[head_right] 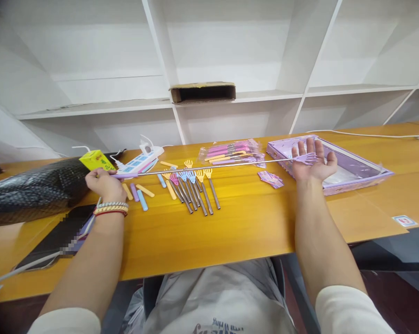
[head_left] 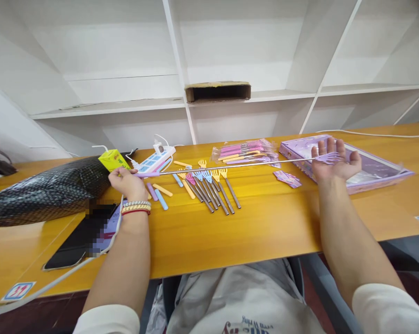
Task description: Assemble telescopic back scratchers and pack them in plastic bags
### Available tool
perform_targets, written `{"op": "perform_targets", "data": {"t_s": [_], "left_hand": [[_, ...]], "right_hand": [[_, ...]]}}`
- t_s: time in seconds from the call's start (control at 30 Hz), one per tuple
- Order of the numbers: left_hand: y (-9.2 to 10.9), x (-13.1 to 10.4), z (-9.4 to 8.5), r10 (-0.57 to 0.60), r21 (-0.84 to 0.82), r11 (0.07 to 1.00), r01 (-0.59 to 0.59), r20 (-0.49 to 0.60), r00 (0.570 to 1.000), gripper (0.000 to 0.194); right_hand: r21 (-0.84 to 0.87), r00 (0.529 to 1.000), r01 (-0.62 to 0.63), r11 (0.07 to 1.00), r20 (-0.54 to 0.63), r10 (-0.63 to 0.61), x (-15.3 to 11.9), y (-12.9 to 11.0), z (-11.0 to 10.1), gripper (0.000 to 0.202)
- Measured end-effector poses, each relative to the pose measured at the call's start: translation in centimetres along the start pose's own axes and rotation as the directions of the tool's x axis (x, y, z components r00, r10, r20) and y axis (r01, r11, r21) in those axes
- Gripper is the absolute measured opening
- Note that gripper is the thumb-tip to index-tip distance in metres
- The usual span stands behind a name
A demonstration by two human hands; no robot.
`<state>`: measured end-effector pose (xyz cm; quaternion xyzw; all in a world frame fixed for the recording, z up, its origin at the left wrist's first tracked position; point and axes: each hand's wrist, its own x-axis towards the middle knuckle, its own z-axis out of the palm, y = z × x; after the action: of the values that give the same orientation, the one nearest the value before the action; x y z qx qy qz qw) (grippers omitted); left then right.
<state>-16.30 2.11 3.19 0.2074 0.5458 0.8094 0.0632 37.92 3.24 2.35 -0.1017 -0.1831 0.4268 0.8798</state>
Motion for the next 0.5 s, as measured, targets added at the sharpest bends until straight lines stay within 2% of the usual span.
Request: {"op": "perform_targets", "data": {"t_s": [0.1, 0.17, 0.27, 0.33, 0.5], "left_hand": [[0.3, 0.0, 0.2, -0.036, -0.02, 0.999, 0.036, 0.023, 0.999, 0.008], [0.8, -0.1, 0.1, -0.117, -0.074, 0.99, 0.121, 0.06, 0.991, 0.01], [1.7, -0.3, -0.3, -0.291, -0.151, 0.938, 0.313, 0.151, 0.945, 0.023], [2.2, -0.3, -0.7, -0.363, -0.186, 0.897, 0.4, 0.206, 0.909, 0.028], [2.6, -0.3, -1.3, -0.392, -0.258, 0.839, 0.479, 0.322, 0.862, 0.034]], "right_hand": [[-0.006, 1.0, 0.003, 1.0, 0.024, -0.002, -0.4, 0.0, 0.4, 0.042], [0.011, 1.0, -0.001, 1.0, 0.024, 0.001, -0.7, -0.1, 0.6, 0.044], [0.08, 1.0, 0.01, 0.997, -0.016, -0.008, -0.9, -0.4, 0.8, 0.043], [0.13, 0.999, 0.022, 0.991, -0.038, -0.017, -0.8, -0.7, 0.8, 0.043], [0.244, 0.998, -0.004, 0.97, -0.063, 0.02, -0.4, -1.2, 0.7, 0.037]]}}
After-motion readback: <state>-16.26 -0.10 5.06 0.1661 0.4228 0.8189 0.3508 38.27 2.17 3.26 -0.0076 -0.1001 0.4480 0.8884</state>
